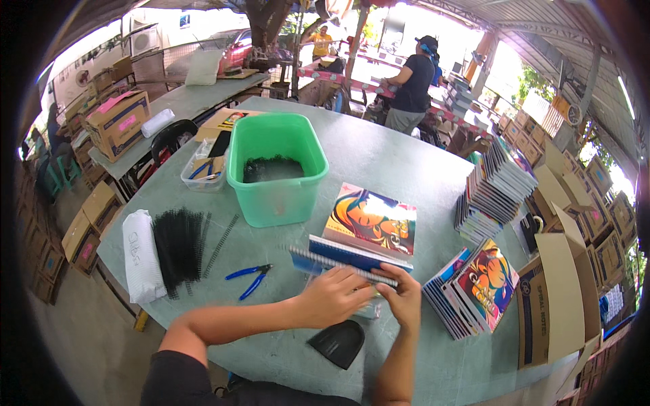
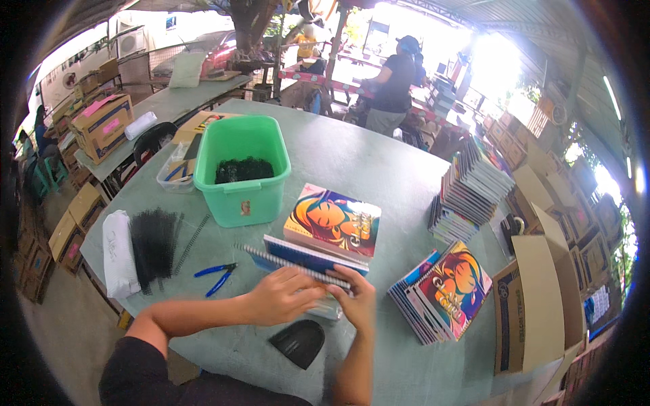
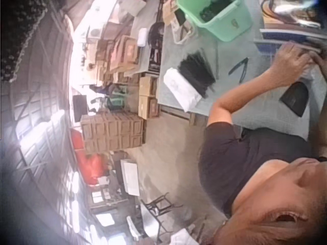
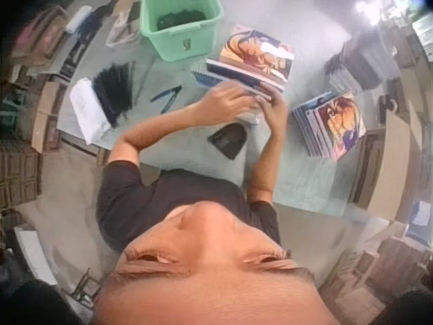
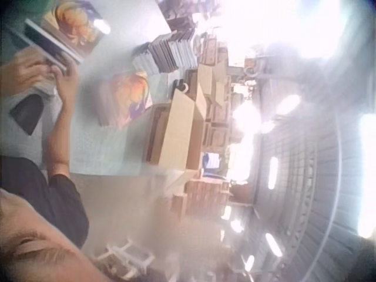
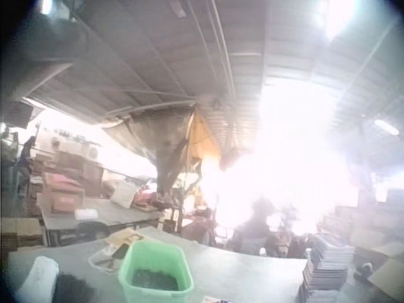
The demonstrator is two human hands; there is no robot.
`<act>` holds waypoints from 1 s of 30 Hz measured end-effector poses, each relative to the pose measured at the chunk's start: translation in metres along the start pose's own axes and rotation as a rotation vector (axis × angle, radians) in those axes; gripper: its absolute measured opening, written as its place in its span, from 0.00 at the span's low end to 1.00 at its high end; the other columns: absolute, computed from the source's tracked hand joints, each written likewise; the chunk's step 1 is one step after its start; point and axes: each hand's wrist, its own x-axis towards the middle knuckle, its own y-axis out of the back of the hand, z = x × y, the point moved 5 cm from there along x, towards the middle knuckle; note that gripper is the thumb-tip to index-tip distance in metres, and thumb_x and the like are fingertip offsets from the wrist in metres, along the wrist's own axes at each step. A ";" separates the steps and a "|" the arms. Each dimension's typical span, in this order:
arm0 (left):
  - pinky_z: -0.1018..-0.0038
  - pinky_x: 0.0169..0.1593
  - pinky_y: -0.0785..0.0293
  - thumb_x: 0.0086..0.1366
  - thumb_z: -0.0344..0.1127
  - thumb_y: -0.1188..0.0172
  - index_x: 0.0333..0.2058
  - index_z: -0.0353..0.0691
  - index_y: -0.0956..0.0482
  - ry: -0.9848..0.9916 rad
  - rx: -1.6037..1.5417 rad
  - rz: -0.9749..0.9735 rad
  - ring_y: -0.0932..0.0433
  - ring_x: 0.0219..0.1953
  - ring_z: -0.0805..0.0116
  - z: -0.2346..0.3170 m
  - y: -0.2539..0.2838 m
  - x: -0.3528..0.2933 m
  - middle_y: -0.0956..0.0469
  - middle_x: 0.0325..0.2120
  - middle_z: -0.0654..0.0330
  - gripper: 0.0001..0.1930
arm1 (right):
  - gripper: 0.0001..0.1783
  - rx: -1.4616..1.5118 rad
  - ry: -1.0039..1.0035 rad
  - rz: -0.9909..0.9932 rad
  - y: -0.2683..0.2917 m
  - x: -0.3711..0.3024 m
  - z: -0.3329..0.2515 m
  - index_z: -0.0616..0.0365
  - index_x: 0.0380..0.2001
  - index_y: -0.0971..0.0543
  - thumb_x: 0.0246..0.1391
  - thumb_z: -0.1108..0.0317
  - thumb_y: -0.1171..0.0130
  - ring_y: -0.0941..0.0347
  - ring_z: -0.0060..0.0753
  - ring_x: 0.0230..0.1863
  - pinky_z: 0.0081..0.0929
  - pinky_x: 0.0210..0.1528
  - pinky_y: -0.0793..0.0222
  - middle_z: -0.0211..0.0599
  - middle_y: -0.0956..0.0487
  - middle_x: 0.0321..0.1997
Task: The person threads a plastic spiral binding through the pre-punched holes of a notebook stack, trims the excess spiral length using pliers, and places the finished items onto a pile.
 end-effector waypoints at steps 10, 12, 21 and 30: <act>0.56 0.49 0.32 0.53 0.37 0.41 0.47 0.28 0.31 0.713 0.344 -0.470 0.29 0.45 0.45 -0.134 0.008 -0.186 0.28 0.40 0.40 0.24 | 0.21 -1.015 0.232 -0.417 -0.121 0.046 -0.074 0.60 0.43 0.23 0.50 0.57 0.40 0.24 0.50 0.37 0.40 0.40 0.29 0.48 0.20 0.34; 0.57 0.48 0.31 0.54 0.35 0.44 0.45 0.30 0.30 0.739 0.358 -0.445 0.29 0.44 0.45 -0.136 0.000 -0.193 0.28 0.39 0.40 0.21 | 0.17 -0.958 0.251 -0.439 -0.156 0.052 -0.060 0.58 0.42 0.23 0.50 0.62 0.42 0.24 0.51 0.38 0.41 0.41 0.30 0.49 0.21 0.33; 0.71 0.32 0.27 0.55 0.35 0.45 0.46 0.35 0.28 1.013 -0.801 -0.182 0.23 0.28 0.68 -0.100 0.043 -0.110 0.24 0.28 0.56 0.19 | 0.18 -0.592 0.090 -0.361 -0.154 0.097 -0.050 0.57 0.43 0.22 0.45 0.74 0.40 0.22 0.45 0.39 0.34 0.44 0.29 0.45 0.19 0.38; 0.74 0.32 0.29 0.58 0.41 0.44 0.43 0.35 0.26 0.940 -0.547 -0.081 0.26 0.26 0.72 -0.115 0.043 -0.100 0.24 0.25 0.60 0.18 | 0.19 -0.609 0.190 -0.486 -0.159 0.092 -0.053 0.51 0.40 0.18 0.45 0.80 0.45 0.25 0.37 0.43 0.29 0.47 0.31 0.36 0.21 0.42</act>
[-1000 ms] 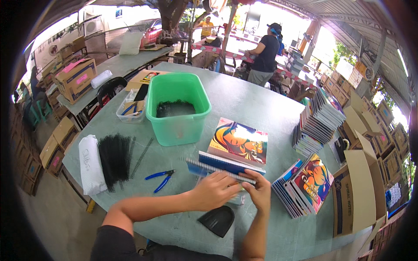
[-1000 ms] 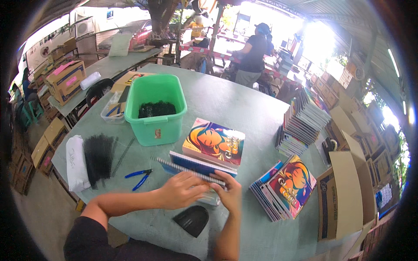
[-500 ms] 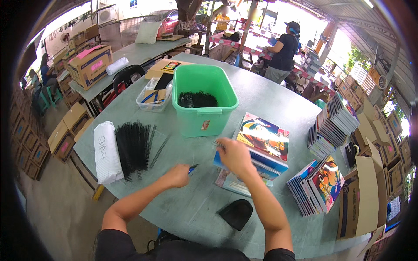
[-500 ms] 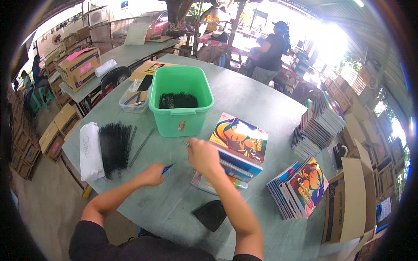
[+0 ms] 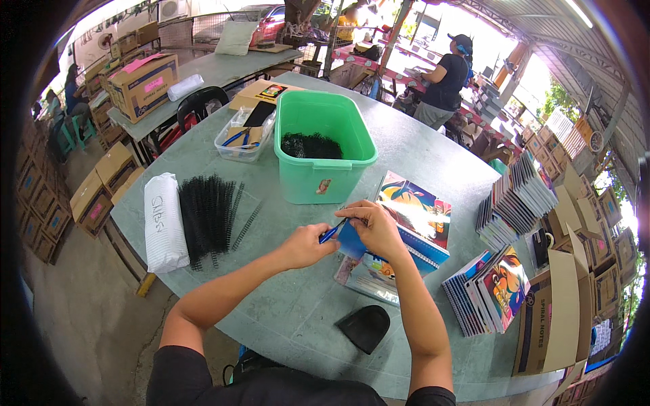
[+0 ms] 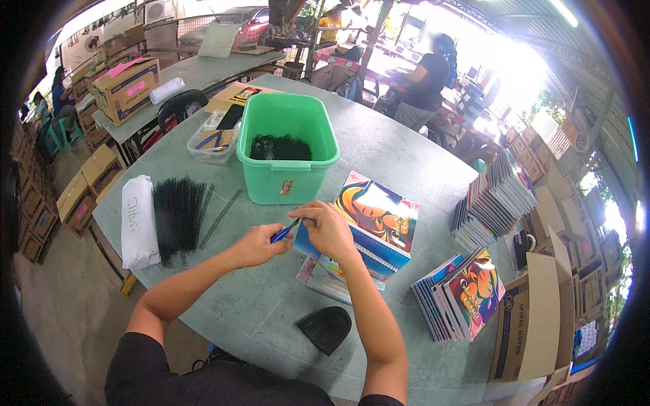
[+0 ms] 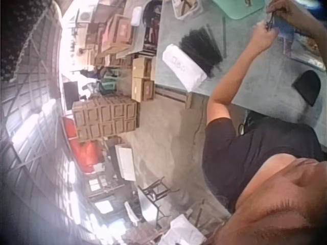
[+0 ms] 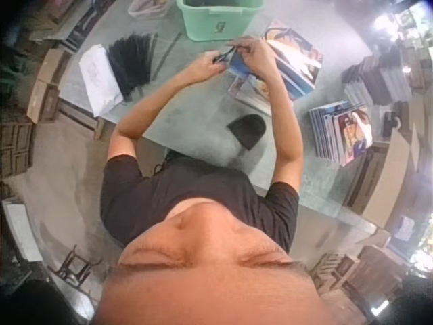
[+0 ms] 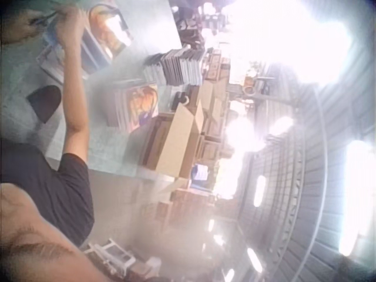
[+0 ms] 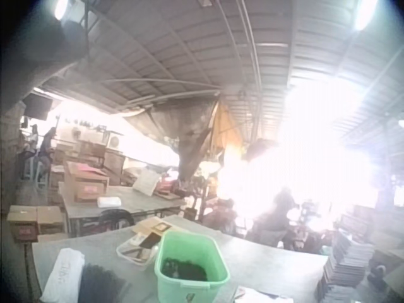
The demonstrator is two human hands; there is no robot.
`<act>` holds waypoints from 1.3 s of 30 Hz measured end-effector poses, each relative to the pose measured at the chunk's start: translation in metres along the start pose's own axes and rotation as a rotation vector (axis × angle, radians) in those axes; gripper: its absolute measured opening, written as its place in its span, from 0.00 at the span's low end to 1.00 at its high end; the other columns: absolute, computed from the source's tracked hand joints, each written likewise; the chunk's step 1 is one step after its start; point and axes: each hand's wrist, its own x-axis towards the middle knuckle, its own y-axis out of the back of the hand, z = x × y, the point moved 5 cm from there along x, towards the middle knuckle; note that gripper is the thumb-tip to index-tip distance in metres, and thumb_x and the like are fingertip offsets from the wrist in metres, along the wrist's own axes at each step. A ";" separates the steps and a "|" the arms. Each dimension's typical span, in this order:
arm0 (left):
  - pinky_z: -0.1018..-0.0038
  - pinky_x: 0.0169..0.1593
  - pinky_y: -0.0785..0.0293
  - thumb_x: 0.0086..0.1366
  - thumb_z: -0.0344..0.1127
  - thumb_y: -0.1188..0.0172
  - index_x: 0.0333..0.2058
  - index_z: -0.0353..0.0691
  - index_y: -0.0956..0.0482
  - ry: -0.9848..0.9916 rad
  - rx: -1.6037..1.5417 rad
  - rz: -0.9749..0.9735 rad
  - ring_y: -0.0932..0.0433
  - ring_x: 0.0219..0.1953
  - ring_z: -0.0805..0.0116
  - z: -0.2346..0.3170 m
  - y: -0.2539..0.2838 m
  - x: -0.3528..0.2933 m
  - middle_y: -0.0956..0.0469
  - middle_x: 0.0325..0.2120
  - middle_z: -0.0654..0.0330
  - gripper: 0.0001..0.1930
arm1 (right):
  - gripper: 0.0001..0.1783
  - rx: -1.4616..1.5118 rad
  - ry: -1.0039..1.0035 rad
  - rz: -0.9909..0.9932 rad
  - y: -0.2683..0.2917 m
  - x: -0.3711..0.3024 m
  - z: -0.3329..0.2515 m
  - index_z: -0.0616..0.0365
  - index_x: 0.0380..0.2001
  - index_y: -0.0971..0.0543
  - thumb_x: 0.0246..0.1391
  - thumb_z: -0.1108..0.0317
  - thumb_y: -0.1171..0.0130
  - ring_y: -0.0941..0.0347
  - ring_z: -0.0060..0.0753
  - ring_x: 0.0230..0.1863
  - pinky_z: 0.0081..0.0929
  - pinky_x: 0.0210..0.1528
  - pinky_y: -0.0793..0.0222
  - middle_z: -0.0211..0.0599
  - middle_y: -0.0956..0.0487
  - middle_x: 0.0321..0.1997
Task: The person threads a plastic spiral binding through the pre-punched holes of a notebook stack, trims the excess spiral length using pliers, and places the finished items onto a pile.
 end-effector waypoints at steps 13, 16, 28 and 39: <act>0.63 0.31 0.27 0.63 0.41 0.48 0.39 0.36 0.25 0.031 -0.008 -0.055 0.22 0.25 0.58 0.003 0.002 -0.006 0.21 0.25 0.54 0.14 | 0.12 -0.063 -0.104 0.203 0.002 -0.008 -0.001 0.64 0.33 0.19 0.40 0.73 0.40 0.26 0.46 0.40 0.36 0.43 0.29 0.45 0.29 0.43; 0.60 0.32 0.25 0.65 0.44 0.51 0.41 0.34 0.27 0.378 -0.798 -0.376 0.22 0.26 0.54 0.012 -0.012 -0.016 0.22 0.28 0.49 0.17 | 0.14 -0.148 -0.052 0.199 0.001 -0.011 0.001 0.68 0.32 0.20 0.39 0.72 0.37 0.27 0.48 0.39 0.37 0.42 0.29 0.47 0.30 0.42; 0.66 0.36 0.28 0.63 0.46 0.49 0.52 0.38 0.32 0.163 -0.108 -0.200 0.23 0.29 0.57 0.000 0.003 -0.009 0.24 0.32 0.51 0.23 | 0.23 -0.140 0.043 0.240 0.017 0.013 -0.017 0.62 0.43 0.22 0.38 0.73 0.35 0.26 0.47 0.42 0.36 0.44 0.28 0.49 0.30 0.50; 0.59 0.48 0.38 0.51 0.41 0.37 0.46 0.38 0.28 -0.281 0.771 0.190 0.32 0.44 0.52 -0.094 -0.026 -0.031 0.28 0.39 0.52 0.24 | 0.28 -0.754 0.081 0.474 -0.004 -0.101 0.004 0.58 0.52 0.28 0.44 0.71 0.39 0.35 0.44 0.59 0.35 0.62 0.46 0.44 0.31 0.57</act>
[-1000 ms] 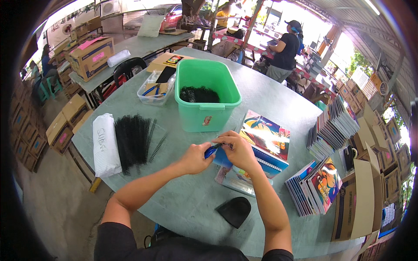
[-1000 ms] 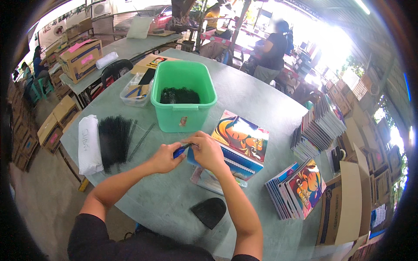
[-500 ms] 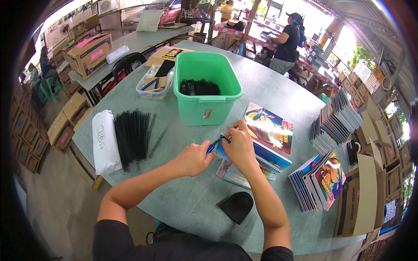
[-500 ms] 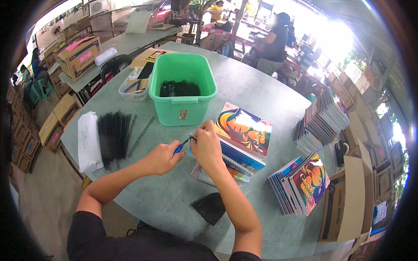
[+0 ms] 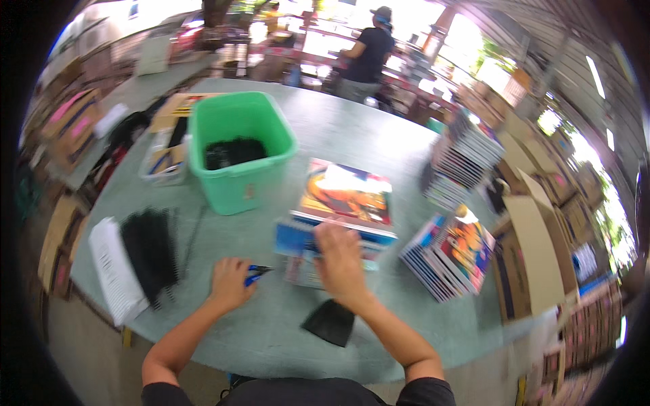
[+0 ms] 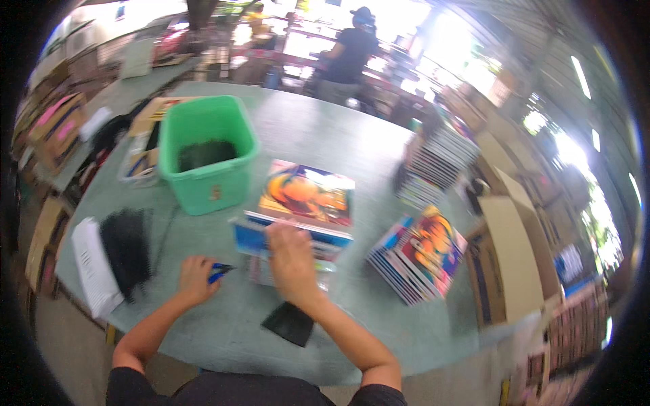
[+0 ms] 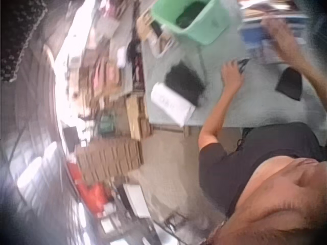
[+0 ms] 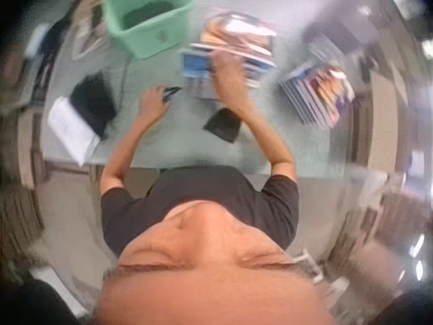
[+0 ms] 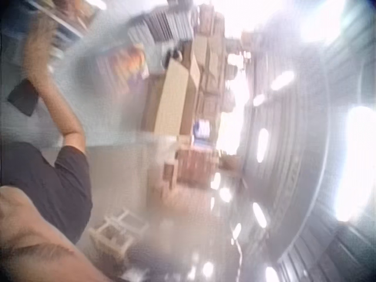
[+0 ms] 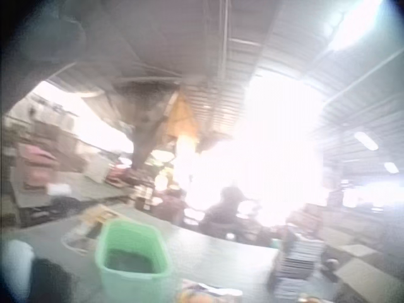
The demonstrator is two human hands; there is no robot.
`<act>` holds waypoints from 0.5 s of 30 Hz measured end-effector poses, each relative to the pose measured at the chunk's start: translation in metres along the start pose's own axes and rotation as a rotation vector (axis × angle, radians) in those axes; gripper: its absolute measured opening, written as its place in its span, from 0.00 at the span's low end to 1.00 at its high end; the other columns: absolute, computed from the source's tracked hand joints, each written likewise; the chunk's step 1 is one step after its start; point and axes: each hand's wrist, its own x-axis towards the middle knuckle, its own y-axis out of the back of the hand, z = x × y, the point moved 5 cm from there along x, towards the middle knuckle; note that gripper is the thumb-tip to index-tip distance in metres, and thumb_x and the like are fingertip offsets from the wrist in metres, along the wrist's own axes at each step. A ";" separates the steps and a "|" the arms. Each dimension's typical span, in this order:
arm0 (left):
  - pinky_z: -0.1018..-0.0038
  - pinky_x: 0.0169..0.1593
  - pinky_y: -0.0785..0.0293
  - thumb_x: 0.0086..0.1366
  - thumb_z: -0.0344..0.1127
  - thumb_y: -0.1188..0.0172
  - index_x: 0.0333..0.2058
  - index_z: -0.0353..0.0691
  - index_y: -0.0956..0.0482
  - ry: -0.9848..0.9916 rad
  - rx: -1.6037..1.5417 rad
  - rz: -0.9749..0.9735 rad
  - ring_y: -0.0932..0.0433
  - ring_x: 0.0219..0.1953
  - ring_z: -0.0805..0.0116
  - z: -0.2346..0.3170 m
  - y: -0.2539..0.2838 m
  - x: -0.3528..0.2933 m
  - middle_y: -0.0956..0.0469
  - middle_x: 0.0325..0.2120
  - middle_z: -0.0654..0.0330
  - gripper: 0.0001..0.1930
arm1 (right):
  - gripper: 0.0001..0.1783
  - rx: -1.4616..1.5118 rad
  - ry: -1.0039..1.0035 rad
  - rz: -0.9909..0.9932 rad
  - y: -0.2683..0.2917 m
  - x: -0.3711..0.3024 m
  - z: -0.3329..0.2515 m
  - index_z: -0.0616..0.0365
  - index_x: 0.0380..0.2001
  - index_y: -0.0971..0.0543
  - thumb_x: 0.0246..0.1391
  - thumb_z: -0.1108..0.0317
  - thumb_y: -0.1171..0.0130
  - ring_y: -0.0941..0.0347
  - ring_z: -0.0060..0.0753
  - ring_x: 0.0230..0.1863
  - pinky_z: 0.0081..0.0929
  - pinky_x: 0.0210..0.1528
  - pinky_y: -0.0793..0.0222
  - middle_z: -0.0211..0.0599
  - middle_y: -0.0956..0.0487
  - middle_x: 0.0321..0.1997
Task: The person threads a plastic spiral binding through the pre-punched holes of a notebook stack, trims the excess spiral length using pliers, and places the finished items onto a pile.
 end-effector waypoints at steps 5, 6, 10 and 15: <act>0.58 0.49 0.41 0.51 0.42 0.37 0.45 0.36 0.29 -0.087 -0.006 0.093 0.35 0.44 0.52 0.005 -0.011 0.019 0.31 0.38 0.52 0.24 | 0.21 0.040 0.085 -0.055 0.037 -0.018 0.049 0.55 0.44 0.25 0.41 0.71 0.43 0.28 0.36 0.41 0.33 0.42 0.32 0.35 0.24 0.39; 0.58 0.49 0.42 0.52 0.43 0.37 0.45 0.36 0.29 -0.103 0.014 0.123 0.35 0.45 0.52 0.002 -0.013 0.017 0.31 0.39 0.51 0.24 | 0.15 -0.015 0.035 0.154 0.075 -0.006 0.079 0.56 0.38 0.24 0.43 0.77 0.43 0.28 0.37 0.31 0.30 0.31 0.33 0.39 0.27 0.29; 0.58 0.50 0.42 0.53 0.45 0.38 0.45 0.35 0.30 -0.031 -0.012 0.156 0.36 0.45 0.51 0.002 -0.011 0.014 0.32 0.38 0.51 0.25 | 0.15 -0.285 -0.239 0.567 0.243 0.037 0.129 0.57 0.39 0.21 0.44 0.75 0.37 0.28 0.38 0.32 0.32 0.35 0.33 0.39 0.25 0.32; 0.57 0.51 0.43 0.55 0.47 0.40 0.47 0.35 0.30 -0.064 0.012 0.165 0.36 0.46 0.51 -0.001 -0.011 0.012 0.32 0.40 0.51 0.26 | 0.13 -0.165 -0.216 0.463 0.277 0.008 0.194 0.58 0.37 0.20 0.45 0.81 0.42 0.25 0.33 0.38 0.25 0.41 0.30 0.39 0.22 0.36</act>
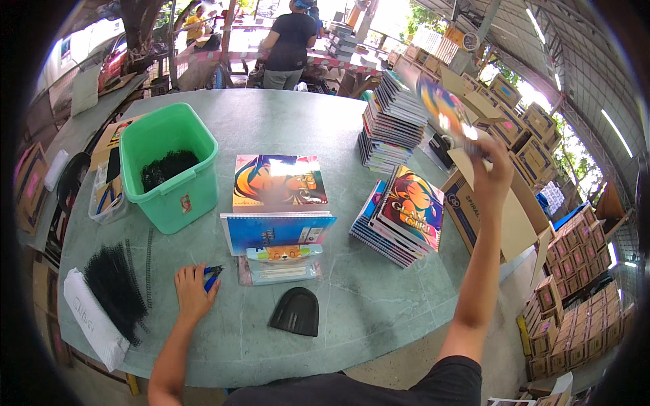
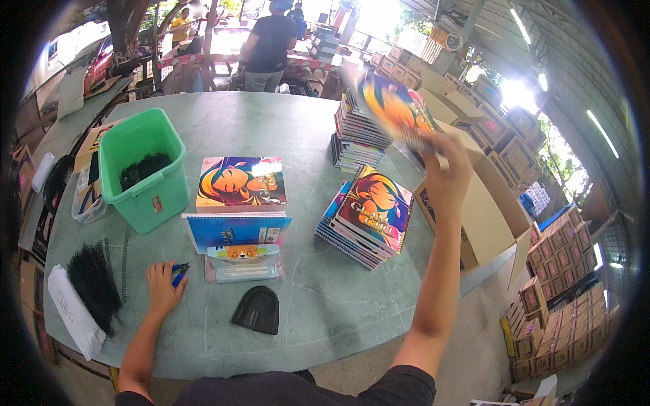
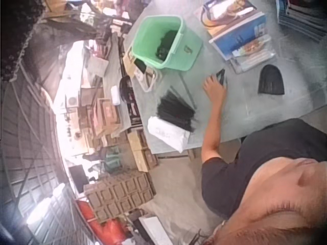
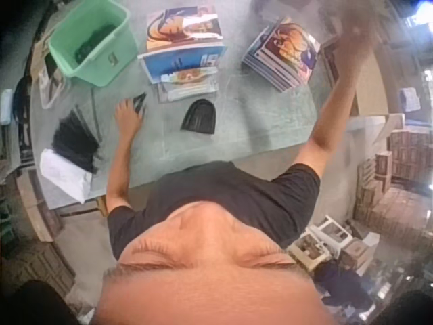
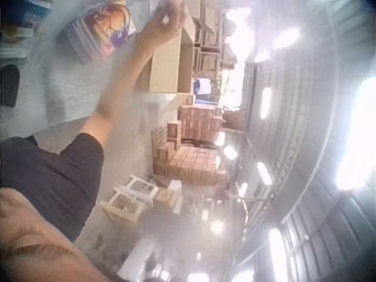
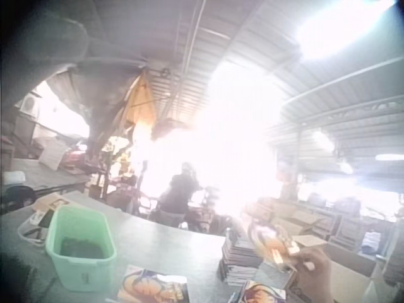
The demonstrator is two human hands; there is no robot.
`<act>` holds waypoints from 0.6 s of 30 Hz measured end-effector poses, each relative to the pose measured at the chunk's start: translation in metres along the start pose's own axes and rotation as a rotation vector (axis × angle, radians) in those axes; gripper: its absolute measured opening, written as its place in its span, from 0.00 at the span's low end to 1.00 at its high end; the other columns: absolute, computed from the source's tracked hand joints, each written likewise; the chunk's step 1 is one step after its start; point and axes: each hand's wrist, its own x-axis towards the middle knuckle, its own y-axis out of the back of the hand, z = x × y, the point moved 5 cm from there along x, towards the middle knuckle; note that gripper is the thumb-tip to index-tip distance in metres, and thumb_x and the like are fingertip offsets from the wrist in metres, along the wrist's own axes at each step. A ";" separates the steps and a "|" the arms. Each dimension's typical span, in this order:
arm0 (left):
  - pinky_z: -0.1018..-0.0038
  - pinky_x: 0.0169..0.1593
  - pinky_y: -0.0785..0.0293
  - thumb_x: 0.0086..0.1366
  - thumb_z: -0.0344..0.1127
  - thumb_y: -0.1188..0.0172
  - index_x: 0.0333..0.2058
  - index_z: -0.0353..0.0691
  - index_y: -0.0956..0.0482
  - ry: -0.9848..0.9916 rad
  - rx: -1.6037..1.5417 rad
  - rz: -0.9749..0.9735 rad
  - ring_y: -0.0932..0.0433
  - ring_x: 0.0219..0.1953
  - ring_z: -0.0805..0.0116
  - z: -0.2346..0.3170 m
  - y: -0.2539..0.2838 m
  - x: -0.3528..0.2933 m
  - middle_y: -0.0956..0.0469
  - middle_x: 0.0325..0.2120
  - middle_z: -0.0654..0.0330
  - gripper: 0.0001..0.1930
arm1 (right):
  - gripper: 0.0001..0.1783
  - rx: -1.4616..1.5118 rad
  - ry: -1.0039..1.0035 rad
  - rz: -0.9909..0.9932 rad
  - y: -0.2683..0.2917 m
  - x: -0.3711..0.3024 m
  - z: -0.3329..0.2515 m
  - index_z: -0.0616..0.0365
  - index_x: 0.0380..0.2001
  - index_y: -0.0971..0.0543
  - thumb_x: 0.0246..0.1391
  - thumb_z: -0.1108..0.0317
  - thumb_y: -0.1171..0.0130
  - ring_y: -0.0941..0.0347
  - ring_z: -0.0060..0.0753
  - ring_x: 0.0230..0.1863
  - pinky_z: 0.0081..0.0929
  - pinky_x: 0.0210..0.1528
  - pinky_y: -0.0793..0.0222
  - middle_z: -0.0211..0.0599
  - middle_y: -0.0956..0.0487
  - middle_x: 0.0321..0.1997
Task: The person threads a plastic spiral binding through the pre-punched holes of a notebook stack, trims the excess spiral length using pliers, and places the finished items onto a pile.
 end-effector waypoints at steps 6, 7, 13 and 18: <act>0.55 0.52 0.43 0.54 0.49 0.40 0.48 0.36 0.30 0.029 -0.066 -0.017 0.37 0.47 0.50 0.001 -0.007 -0.009 0.33 0.42 0.49 0.28 | 0.14 0.064 -0.448 -0.376 -0.017 -0.174 0.114 0.62 0.30 0.19 0.46 0.89 0.50 0.28 0.33 0.52 0.26 0.56 0.35 0.41 0.23 0.48; 0.55 0.53 0.43 0.54 0.49 0.39 0.48 0.37 0.30 0.021 -0.049 -0.020 0.37 0.48 0.50 0.001 -0.004 -0.008 0.33 0.42 0.49 0.28 | 0.14 0.341 -0.726 -0.216 -0.020 -0.192 0.126 0.65 0.29 0.18 0.47 0.90 0.51 0.30 0.33 0.55 0.25 0.57 0.36 0.44 0.25 0.53; 0.55 0.54 0.43 0.53 0.51 0.39 0.48 0.36 0.30 0.056 -0.075 -0.158 0.37 0.48 0.49 -0.002 0.004 -0.006 0.33 0.43 0.49 0.29 | 0.19 0.303 -0.663 -0.285 -0.026 -0.178 0.127 0.65 0.31 0.18 0.42 0.92 0.55 0.29 0.35 0.55 0.26 0.55 0.34 0.44 0.26 0.55; 0.56 0.54 0.41 0.54 0.50 0.38 0.48 0.36 0.29 0.014 -0.090 -0.196 0.36 0.52 0.48 -0.003 0.024 -0.003 0.33 0.45 0.46 0.29 | 0.18 0.296 -0.678 -0.356 -0.032 -0.182 0.136 0.66 0.31 0.21 0.44 0.92 0.59 0.32 0.36 0.57 0.26 0.57 0.38 0.45 0.27 0.56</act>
